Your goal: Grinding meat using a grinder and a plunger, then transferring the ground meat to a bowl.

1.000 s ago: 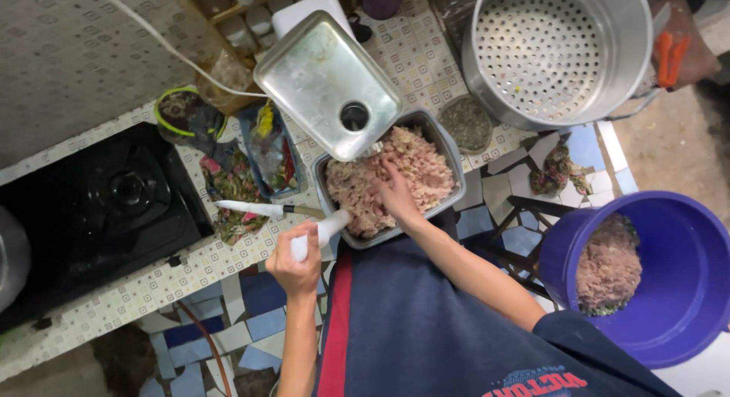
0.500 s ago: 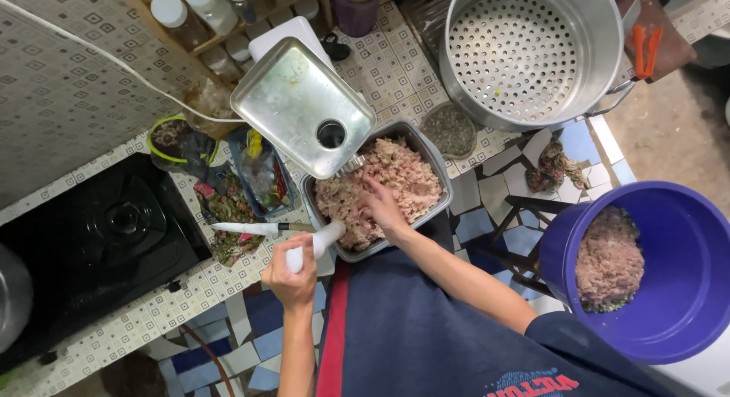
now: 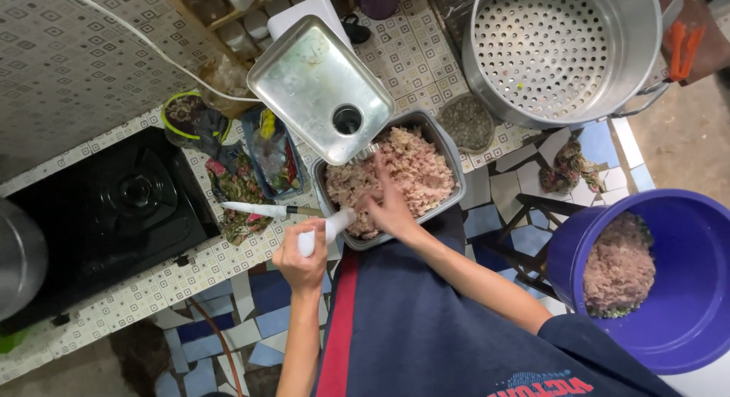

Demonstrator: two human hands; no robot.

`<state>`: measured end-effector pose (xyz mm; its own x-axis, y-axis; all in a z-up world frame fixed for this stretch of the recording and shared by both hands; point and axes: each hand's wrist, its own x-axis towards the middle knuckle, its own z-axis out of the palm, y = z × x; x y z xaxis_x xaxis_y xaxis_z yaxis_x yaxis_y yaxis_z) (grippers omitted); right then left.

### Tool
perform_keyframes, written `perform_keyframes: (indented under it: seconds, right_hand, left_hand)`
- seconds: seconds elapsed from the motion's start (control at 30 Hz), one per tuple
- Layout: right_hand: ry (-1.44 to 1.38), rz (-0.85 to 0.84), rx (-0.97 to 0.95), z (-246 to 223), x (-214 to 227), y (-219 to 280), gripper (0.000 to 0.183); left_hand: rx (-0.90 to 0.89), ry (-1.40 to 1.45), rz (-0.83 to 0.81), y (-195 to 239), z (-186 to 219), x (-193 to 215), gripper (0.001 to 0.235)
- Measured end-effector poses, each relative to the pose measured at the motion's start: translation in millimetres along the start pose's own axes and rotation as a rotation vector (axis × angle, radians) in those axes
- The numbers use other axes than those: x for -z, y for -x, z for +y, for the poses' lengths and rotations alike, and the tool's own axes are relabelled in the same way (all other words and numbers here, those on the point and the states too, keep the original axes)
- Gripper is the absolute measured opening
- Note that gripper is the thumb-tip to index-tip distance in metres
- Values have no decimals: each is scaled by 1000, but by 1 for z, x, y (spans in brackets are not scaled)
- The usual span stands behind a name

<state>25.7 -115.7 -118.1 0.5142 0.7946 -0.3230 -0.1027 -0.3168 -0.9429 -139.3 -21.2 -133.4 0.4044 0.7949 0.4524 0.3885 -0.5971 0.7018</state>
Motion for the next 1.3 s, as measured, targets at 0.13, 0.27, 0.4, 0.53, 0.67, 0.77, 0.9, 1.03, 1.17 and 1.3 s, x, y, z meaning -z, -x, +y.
perform_keyframes:
  seconds: [0.13,0.27,0.4,0.53,0.67,0.77,0.9,1.03,1.17,1.3]
  right_hand:
    - [-36,17,12,-24,-11,5,84]
    - [80,-2,-32,67,-13,-19,77]
    - [175,42,-55,69,-4,-21,72]
    - [512,-38,-56,43,2,-13,66]
    - [601,-47,-124,61,6,-8,56]
    - [359,81,-153,93,16,-19,64]
    - [63,62,-163,66,10,-24,69]
    - [-114,63,-242,91,-3,-35,62]
    - [159,164,-303,45,-6,-26,50]
    - [233,255,-319,21,1,-28,73]
  left_hand:
    - [-5,5,7,-2,-2,-1,32]
    - [17,4,34,-2,1,7,32]
    - [20,-37,43,2,-8,8,33]
    - [32,-71,56,5,-14,7,32]
    - [24,-57,60,2,-14,3,34]
    - [12,-52,64,3,-10,6,33]
    - [-3,-43,67,-1,-10,3,32]
    - [-1,-38,69,-2,-10,3,31]
    - [1,-44,72,-1,-12,4,30]
    - [-1,-49,69,2,-16,1,31]
